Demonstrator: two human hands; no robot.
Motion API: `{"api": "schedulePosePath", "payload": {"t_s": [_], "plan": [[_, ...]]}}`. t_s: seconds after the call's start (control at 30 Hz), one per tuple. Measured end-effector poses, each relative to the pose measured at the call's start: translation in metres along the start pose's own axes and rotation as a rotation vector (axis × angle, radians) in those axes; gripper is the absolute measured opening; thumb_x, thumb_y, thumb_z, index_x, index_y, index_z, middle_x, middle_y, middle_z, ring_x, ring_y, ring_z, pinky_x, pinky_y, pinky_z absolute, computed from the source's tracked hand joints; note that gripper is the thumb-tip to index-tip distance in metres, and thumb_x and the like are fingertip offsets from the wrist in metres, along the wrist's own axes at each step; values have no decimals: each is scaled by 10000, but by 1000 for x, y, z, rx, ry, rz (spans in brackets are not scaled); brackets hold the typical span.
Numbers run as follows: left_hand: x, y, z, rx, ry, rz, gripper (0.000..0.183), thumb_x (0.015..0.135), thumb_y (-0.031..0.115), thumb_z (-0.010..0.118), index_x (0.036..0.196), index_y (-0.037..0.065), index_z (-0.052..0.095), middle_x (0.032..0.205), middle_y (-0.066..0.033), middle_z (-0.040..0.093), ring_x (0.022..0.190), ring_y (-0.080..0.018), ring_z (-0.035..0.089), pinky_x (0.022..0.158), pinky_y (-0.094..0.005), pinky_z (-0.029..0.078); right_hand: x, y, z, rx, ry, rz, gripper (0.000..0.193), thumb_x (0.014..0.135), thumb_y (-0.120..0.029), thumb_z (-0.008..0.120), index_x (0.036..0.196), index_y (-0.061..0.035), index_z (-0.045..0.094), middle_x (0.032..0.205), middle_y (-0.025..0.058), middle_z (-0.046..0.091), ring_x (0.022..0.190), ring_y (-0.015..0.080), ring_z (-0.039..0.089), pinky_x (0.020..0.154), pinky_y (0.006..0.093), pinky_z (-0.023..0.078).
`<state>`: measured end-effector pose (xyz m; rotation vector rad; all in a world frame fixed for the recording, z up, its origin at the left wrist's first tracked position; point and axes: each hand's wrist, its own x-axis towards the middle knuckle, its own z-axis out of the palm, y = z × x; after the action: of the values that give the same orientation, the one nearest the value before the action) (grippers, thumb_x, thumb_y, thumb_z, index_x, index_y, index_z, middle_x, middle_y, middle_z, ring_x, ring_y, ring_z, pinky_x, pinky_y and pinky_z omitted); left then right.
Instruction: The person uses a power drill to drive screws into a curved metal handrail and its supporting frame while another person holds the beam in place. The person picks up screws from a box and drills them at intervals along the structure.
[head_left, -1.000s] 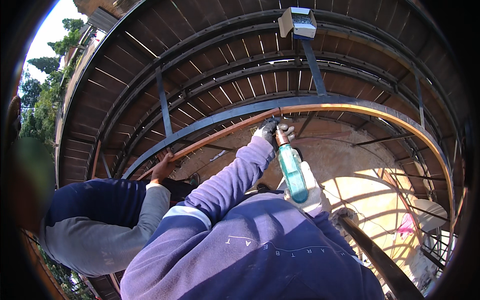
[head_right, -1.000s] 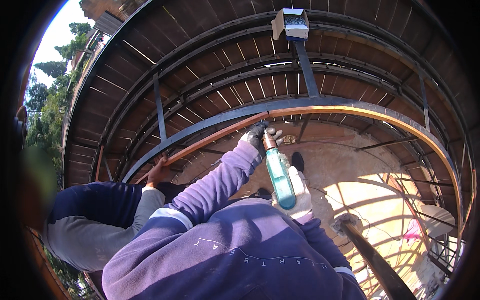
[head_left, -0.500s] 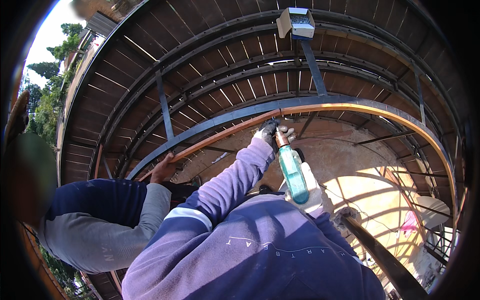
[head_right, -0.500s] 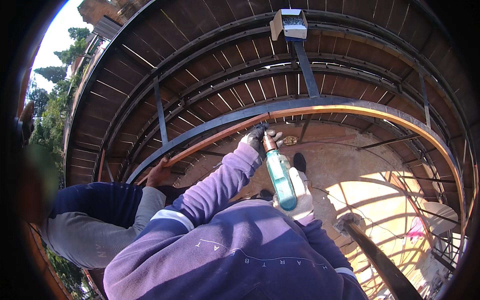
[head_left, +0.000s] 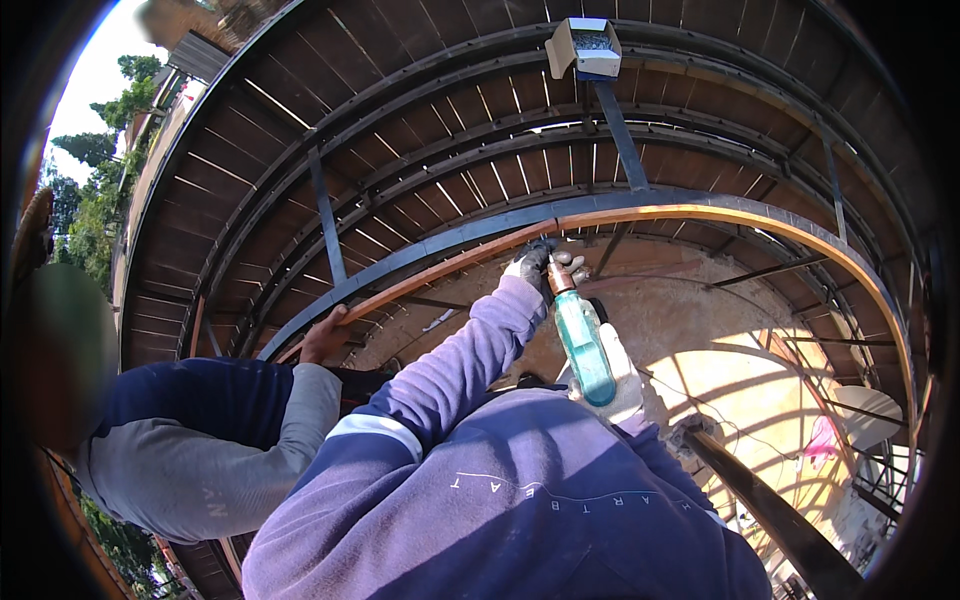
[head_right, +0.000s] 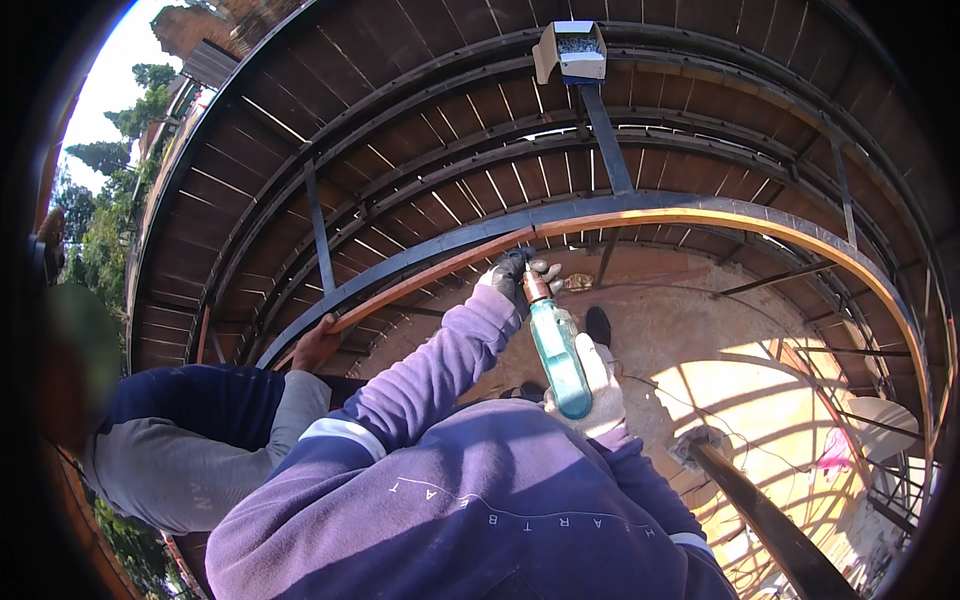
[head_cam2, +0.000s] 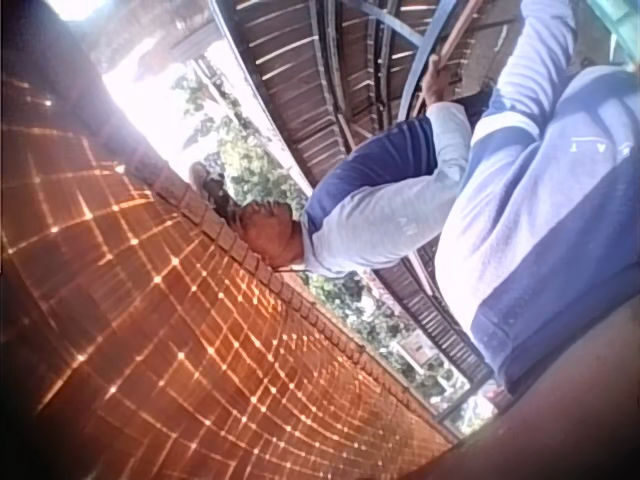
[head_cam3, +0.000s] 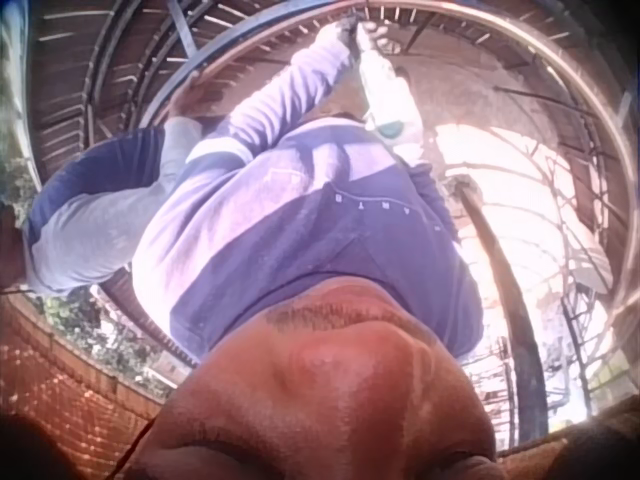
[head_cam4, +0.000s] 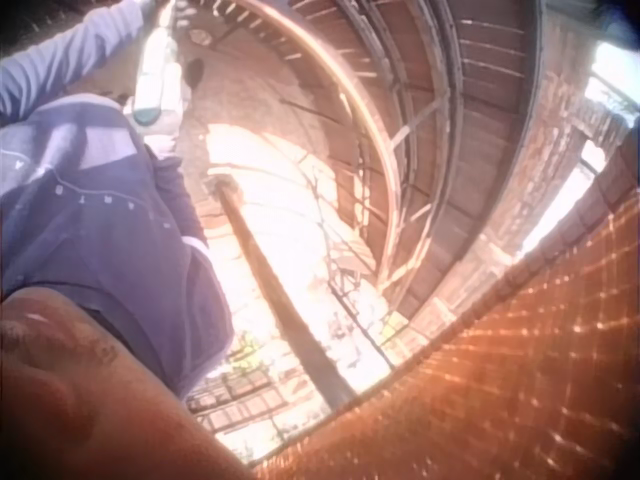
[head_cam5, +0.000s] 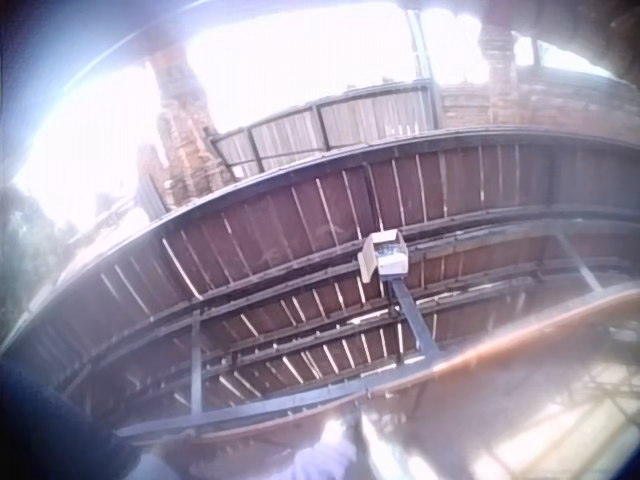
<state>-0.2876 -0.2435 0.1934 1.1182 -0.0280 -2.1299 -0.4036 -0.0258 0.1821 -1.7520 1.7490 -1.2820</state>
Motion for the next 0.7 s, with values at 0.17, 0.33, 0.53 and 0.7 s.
{"api": "schedulePosePath", "payload": {"t_s": [0.17, 0.33, 0.53, 0.7], "plan": [[-1, 1, 3, 2, 63, -19, 189, 1014, 143, 556, 1179, 53, 542, 890, -143, 627, 987, -408, 680, 860, -618, 583, 0, -3, 3, 136, 56, 26, 935, 713, -358, 854, 1450, 23, 423, 1133, 203, 583, 935, 358, 640, 794, 432, 550], [-2, 1, 4, 8, 42, -3, 207, 1009, 145, 568, 1191, 52, 537, 908, -155, 630, 981, -411, 680, 865, -611, 586, 0, -8, 2, 128, 40, 77, 931, 712, -349, 854, 1446, 37, 430, 1121, 210, 601, 911, 358, 650, 797, 424, 556], [-3, -8, -17, -23, -35, -6, 351, 961, 350, 664, 1144, 68, 564, 954, -165, 645, 1019, -431, 663, 911, -602, 553, 1, -10, 2, 67, 21, 84, 901, 709, -323, 817, 1433, 60, 440, 1154, 224, 608, 953, 370, 650, 846, 423, 554], [-14, -33, -53, 146, -283, -243, 428, 946, 446, 669, 1148, 73, 611, 1093, -197, 687, 1093, -382, 649, 965, -537, 530, 1, -8, 7, -225, -36, -63, 826, 702, -310, 740, 1379, 83, 476, 1257, 272, 583, 1071, 412, 631, 911, 441, 546]]}}
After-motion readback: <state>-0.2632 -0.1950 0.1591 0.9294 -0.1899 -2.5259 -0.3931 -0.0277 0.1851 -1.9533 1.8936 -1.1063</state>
